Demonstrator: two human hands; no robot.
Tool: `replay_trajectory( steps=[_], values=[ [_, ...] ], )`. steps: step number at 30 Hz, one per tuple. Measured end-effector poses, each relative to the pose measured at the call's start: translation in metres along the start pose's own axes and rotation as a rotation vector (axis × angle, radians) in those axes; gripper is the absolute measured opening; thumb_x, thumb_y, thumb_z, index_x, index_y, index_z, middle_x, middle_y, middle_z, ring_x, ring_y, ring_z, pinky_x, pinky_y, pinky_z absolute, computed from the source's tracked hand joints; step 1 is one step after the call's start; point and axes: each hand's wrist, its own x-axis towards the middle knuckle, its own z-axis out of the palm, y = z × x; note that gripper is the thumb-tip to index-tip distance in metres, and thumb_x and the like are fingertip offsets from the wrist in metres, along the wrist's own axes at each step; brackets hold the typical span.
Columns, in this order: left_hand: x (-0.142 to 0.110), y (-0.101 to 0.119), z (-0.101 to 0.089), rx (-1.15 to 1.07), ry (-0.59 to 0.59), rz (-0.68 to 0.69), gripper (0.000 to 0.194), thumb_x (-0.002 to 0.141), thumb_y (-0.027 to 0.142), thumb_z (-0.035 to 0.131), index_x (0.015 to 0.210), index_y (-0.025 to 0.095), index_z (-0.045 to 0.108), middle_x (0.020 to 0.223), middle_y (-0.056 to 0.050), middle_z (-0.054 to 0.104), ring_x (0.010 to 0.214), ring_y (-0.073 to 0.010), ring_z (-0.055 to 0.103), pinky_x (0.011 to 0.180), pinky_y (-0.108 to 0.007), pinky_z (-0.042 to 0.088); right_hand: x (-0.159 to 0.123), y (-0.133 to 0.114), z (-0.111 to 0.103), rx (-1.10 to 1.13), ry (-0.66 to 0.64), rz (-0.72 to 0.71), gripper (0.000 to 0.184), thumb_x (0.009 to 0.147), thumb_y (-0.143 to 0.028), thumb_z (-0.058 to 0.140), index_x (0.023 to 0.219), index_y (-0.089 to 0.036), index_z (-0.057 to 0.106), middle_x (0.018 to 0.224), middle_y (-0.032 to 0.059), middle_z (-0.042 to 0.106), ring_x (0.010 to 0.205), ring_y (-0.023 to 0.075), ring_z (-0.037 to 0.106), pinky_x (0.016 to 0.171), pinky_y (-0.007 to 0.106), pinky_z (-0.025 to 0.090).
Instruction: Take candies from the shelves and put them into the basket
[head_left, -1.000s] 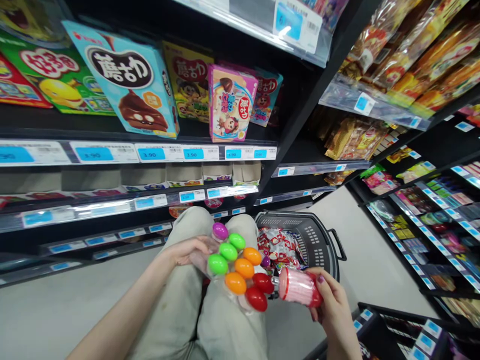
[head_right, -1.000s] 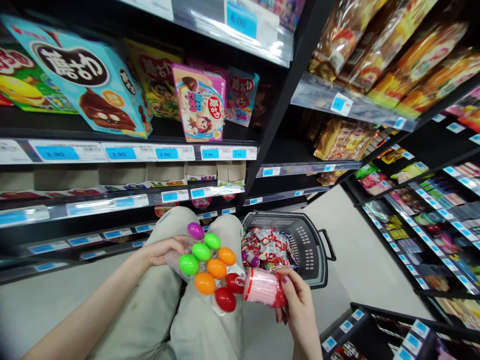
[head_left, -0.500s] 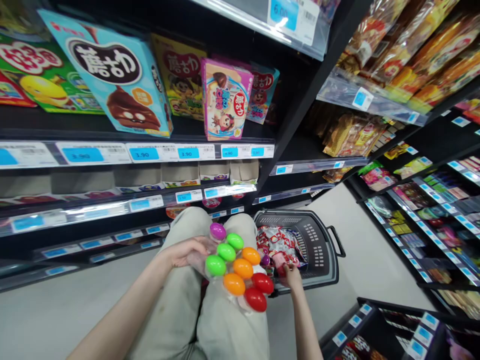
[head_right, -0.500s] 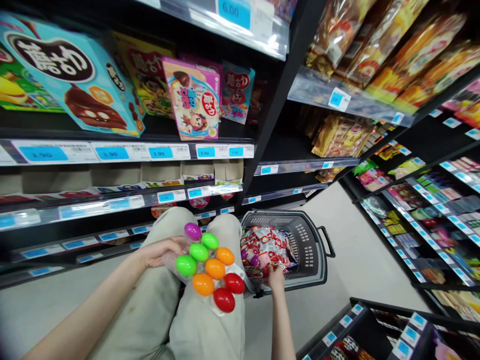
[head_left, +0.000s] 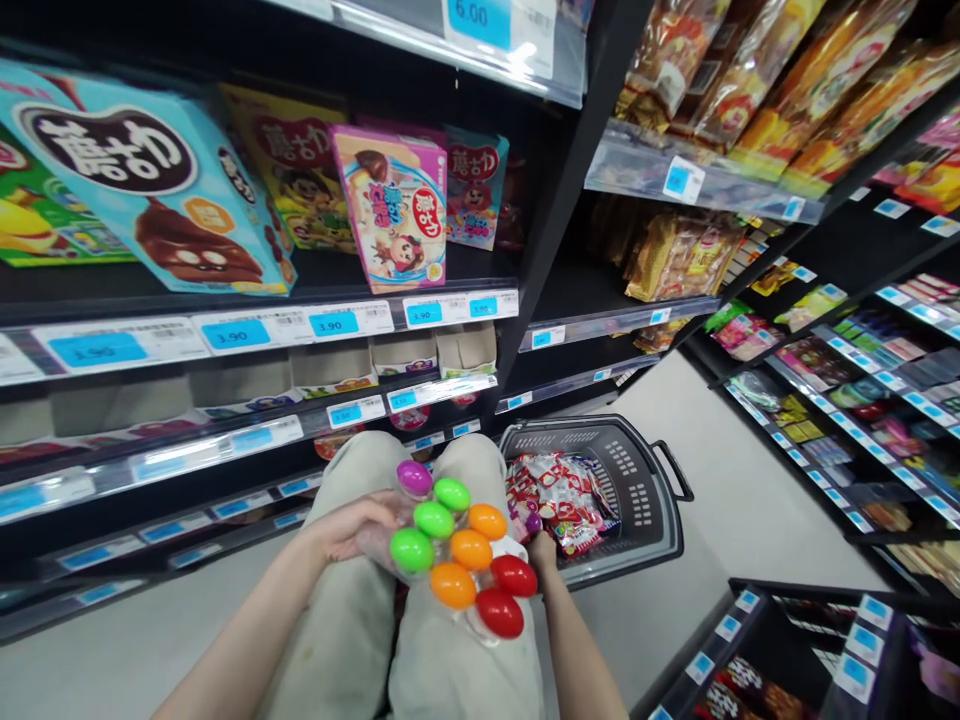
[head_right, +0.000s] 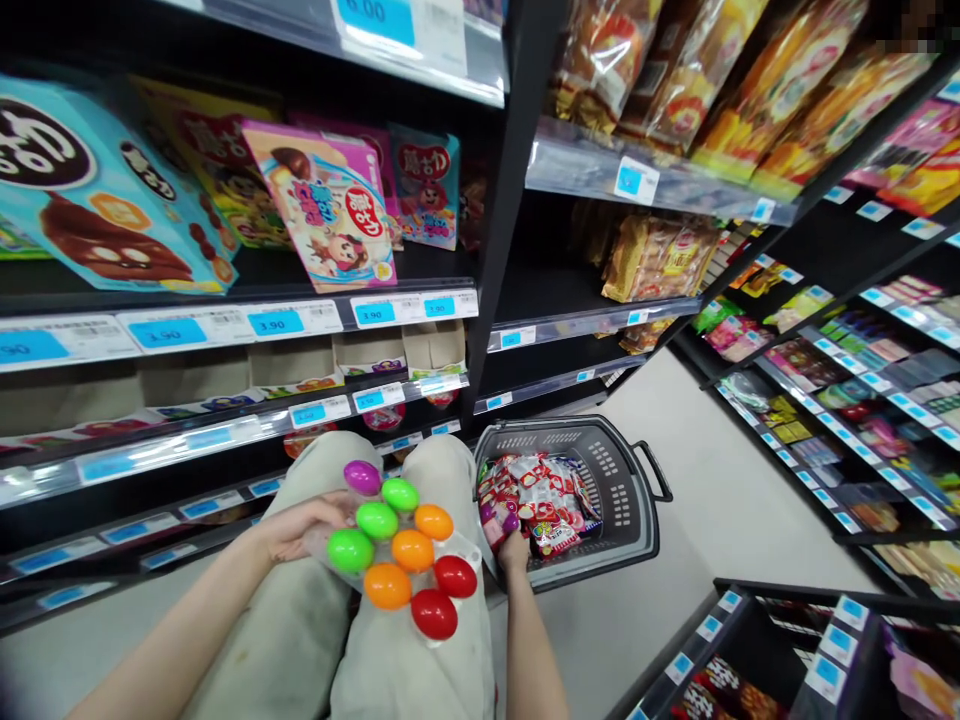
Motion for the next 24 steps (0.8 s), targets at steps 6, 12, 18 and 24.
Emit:
replay_trajectory(
  steps=[6, 12, 18, 24],
  values=[
    [0.003, -0.001, -0.001, -0.004, -0.029, -0.015, 0.025, 0.049, 0.007, 0.064, 0.072, 0.017, 0.062, 0.067, -0.002, 0.066, 0.068, -0.0205, 0.064, 0.061, -0.027, 0.051, -0.030, -0.024, -0.056, 0.188, -0.034, -0.248, 0.016, 0.087, -0.018, 0.047, 0.096, -0.011, 0.059, 0.091, 0.0078, 0.062, 0.087, 0.0192, 0.058, 0.082, 0.034, 0.045],
    [0.004, -0.001, 0.000, 0.020, -0.054, -0.002, 0.028, 0.053, 0.007, 0.058, 0.079, 0.014, 0.064, 0.072, -0.003, 0.069, 0.067, -0.0176, 0.064, 0.063, -0.027, 0.048, -0.144, -0.057, -0.151, 0.355, -0.340, -1.023, 0.031, 0.078, -0.024, 0.055, 0.109, -0.021, 0.056, 0.107, 0.0064, 0.058, 0.091, 0.0198, 0.056, 0.079, 0.032, 0.046],
    [0.001, 0.000, 0.001, 0.023, -0.115, 0.017, 0.032, 0.055, 0.009, 0.061, 0.086, 0.014, 0.068, 0.081, -0.005, 0.070, 0.074, -0.0201, 0.064, 0.066, -0.026, 0.048, -0.198, -0.085, -0.163, -0.198, -0.129, -1.067, 0.055, 0.071, -0.002, 0.044, 0.122, -0.022, 0.046, 0.119, 0.0083, 0.054, 0.106, 0.0228, 0.054, 0.090, 0.038, 0.045],
    [-0.001, 0.000, 0.001, 0.017, -0.105, 0.048, 0.029, 0.053, 0.007, 0.060, 0.078, 0.016, 0.071, 0.073, -0.002, 0.070, 0.067, -0.0189, 0.063, 0.061, -0.025, 0.049, -0.197, -0.088, -0.148, -0.483, -0.103, -1.054, 0.055, 0.076, -0.002, 0.038, 0.129, -0.018, 0.040, 0.113, 0.0153, 0.055, 0.088, 0.0264, 0.061, 0.075, 0.040, 0.053]
  ],
)
